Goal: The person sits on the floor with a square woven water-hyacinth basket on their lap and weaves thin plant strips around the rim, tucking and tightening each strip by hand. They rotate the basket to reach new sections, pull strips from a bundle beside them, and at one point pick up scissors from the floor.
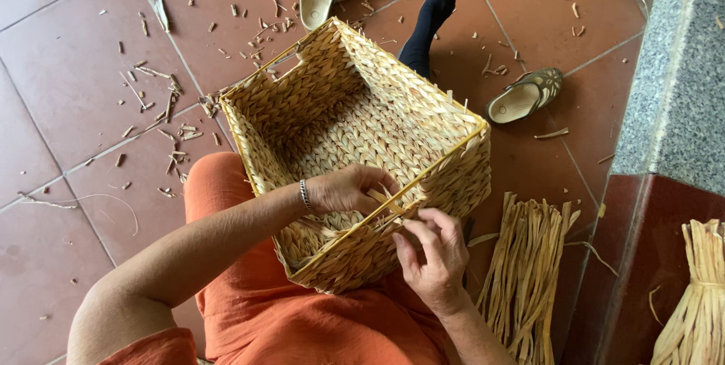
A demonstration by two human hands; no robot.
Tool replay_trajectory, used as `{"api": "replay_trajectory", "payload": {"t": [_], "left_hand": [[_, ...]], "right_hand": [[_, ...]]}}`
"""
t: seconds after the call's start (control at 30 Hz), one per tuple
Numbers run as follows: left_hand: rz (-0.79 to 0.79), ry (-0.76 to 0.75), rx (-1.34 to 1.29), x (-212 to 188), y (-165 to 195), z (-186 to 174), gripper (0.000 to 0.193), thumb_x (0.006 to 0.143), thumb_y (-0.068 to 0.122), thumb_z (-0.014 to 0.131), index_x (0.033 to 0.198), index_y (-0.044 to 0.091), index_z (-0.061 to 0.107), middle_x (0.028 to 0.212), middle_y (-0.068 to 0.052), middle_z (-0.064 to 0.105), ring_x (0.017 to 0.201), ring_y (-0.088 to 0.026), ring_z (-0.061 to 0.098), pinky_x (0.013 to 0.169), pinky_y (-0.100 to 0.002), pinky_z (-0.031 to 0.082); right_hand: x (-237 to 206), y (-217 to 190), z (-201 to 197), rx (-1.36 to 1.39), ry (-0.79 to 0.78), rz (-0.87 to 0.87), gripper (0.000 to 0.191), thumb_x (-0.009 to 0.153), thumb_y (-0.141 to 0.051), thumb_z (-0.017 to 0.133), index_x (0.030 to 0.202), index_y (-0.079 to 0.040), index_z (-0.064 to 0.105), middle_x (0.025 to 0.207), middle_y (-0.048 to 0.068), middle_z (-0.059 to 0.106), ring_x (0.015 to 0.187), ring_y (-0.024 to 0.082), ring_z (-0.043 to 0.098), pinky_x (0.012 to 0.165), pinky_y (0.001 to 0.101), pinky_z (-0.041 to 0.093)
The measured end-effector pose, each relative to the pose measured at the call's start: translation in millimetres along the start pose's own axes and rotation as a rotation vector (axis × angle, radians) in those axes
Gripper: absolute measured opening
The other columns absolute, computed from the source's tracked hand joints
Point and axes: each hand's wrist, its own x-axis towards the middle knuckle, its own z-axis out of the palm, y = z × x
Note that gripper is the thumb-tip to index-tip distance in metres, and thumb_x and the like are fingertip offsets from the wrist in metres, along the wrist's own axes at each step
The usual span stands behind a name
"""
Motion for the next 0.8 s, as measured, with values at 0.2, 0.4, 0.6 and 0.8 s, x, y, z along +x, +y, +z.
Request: {"api": "replay_trajectory", "payload": {"t": [0.2,0.4,0.6,0.8], "left_hand": [[0.040,0.077,-0.123,1,7,8,0.034,0.086,0.006,0.079,0.116,0.002,0.062,0.094,-0.014,0.075,0.084,-0.017,0.074,0.074,-0.030,0.064],[-0.004,0.089,-0.115,-11,20,4,0.030,0.088,0.008,0.076,0.114,0.001,0.064,0.095,-0.016,0.078,0.083,-0.019,0.078,0.074,-0.032,0.066],[0.118,0.090,0.002,-38,25,13,0.039,0.098,0.030,0.064,0.125,0.003,0.068,0.108,-0.014,0.079,0.093,-0.018,0.078,0.081,-0.033,0.067],[0.107,0.058,0.303,-51,23,27,0.065,0.092,0.055,0.059,0.136,0.008,0.066,0.119,-0.011,0.073,0.109,-0.020,0.072,0.090,-0.038,0.063]], "right_hand": [[12,-6,-1,0.023,-0.011,-0.009,0.019,0.090,-0.006,0.079,0.096,-0.004,0.061,0.088,0.006,0.062,0.079,0.018,0.064,0.066,0.0316,0.056],[-17,16,-4,0.336,0.010,0.105,0.015,0.086,0.001,0.067,0.080,-0.009,0.058,0.072,0.000,0.059,0.059,0.008,0.057,0.047,0.0232,0.051],[-48,13,-35,0.482,-0.044,0.248,0.018,0.077,0.000,0.064,0.071,-0.012,0.052,0.067,-0.002,0.054,0.056,0.007,0.049,0.045,0.0242,0.042],[-68,23,-49,0.616,-0.208,0.323,0.018,0.080,-0.008,0.064,0.071,-0.013,0.050,0.067,-0.002,0.053,0.058,0.007,0.050,0.047,0.0251,0.044]]}}
